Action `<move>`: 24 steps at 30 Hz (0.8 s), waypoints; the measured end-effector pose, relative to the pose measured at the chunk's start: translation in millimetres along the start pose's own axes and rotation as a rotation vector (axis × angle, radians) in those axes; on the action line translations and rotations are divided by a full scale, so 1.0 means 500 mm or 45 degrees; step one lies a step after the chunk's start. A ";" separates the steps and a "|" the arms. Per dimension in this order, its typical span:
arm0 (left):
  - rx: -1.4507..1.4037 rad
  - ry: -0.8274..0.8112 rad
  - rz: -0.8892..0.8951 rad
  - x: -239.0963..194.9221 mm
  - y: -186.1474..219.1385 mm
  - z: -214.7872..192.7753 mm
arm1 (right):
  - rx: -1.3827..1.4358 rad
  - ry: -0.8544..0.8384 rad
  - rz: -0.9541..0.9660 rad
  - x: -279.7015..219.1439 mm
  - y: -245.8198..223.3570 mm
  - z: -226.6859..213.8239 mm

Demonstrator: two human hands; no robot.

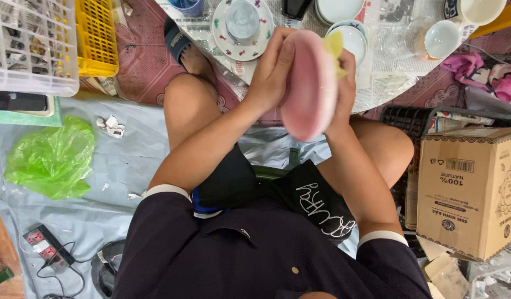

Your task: The person sits on the floor and wipes various ceramic dishes and glassware with a yellow cloth. They handle a pink plate, a clear glass, and a small bowl, wiping each item individually and placing them back on the table.

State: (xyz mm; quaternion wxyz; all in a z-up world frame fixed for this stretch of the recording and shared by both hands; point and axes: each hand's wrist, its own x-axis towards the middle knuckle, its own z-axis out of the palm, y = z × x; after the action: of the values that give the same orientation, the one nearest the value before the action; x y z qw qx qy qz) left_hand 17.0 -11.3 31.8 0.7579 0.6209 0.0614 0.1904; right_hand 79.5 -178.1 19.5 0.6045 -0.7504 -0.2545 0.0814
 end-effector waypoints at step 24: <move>-0.180 -0.230 -0.235 0.005 -0.001 -0.021 | 0.425 0.210 0.130 0.009 0.002 -0.096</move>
State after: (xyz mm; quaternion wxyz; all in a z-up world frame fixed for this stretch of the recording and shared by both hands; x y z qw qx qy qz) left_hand 15.9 -0.6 29.2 0.8164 0.5724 0.0362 0.0670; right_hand 104.1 -217.7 31.9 0.7345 -0.6559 -0.1486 0.0912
